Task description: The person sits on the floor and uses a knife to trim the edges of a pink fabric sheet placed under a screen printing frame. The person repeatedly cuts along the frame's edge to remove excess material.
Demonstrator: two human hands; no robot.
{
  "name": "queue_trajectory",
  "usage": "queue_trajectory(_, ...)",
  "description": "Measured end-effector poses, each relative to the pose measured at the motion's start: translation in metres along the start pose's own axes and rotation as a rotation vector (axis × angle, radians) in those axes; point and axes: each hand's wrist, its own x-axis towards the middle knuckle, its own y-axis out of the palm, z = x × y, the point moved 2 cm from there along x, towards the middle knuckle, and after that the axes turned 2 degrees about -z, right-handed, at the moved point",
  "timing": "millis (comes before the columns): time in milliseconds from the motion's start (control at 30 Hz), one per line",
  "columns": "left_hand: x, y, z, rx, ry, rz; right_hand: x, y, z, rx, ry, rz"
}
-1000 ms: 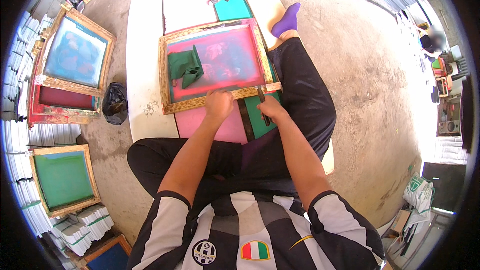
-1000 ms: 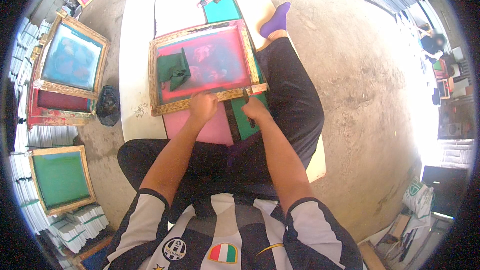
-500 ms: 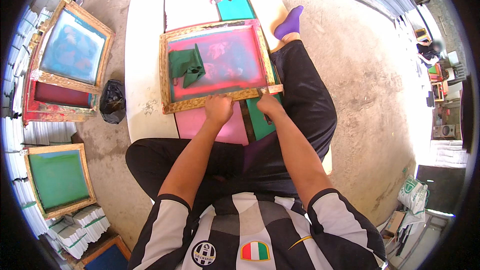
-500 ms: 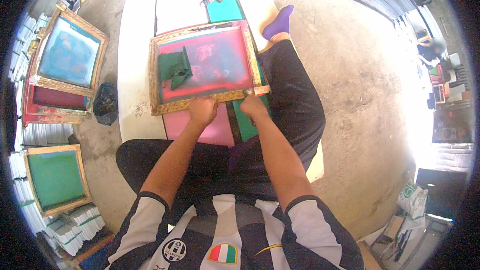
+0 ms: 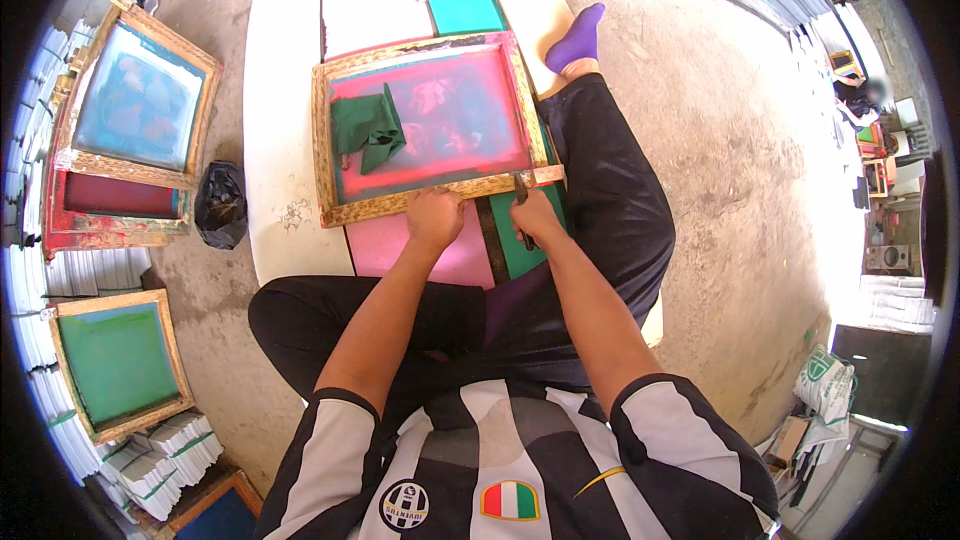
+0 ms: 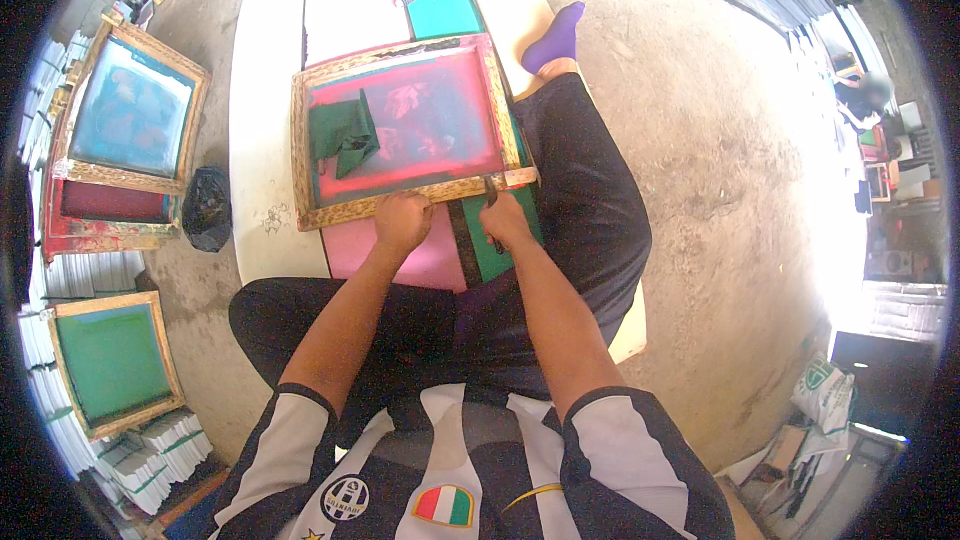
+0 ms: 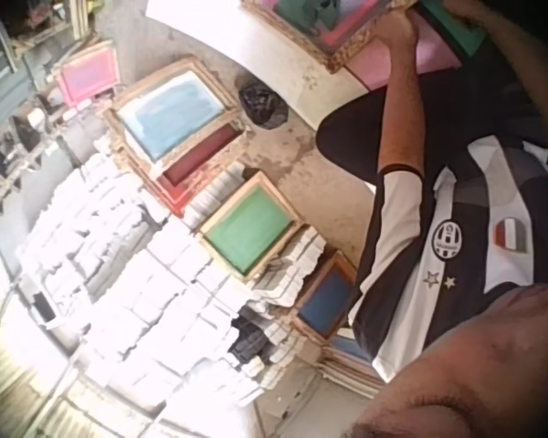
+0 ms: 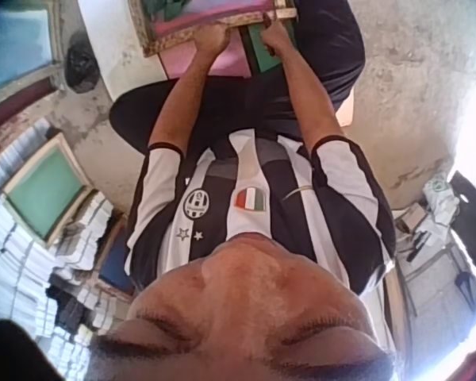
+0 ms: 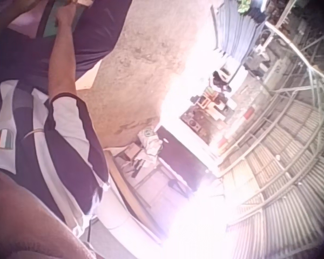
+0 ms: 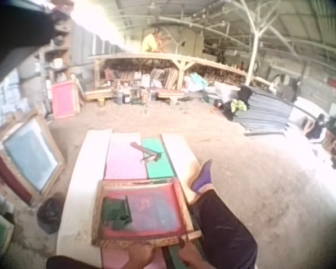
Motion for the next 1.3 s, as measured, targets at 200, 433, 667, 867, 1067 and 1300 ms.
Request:
queue_trajectory(200,0.006,-0.018,-0.011,-0.331,-0.142,-0.006,-0.011,0.014,-0.016,0.165,-0.115,0.073)
queue_trajectory(433,0.004,-0.008,-0.016,-0.766,-0.289,-0.116,-0.052,0.025,0.021,0.321,-0.186,0.347)
queue_trajectory(667,-0.004,-0.015,-0.015,-0.798,-0.288,-0.050,-0.061,0.022,0.022,0.353,-0.127,0.514)
queue_trajectory(867,-0.018,-0.023,0.030,-0.812,-0.411,-0.170,-0.075,0.036,0.043,0.362,-0.048,0.654)
queue_trajectory(1067,-0.045,-0.095,0.142,-0.069,-0.586,-0.159,-0.049,0.042,0.026,0.313,-0.053,0.408)
queue_trajectory(1300,-0.069,-0.139,0.209,0.222,-0.902,0.048,-0.029,0.002,0.011,0.103,-0.060,-0.027)
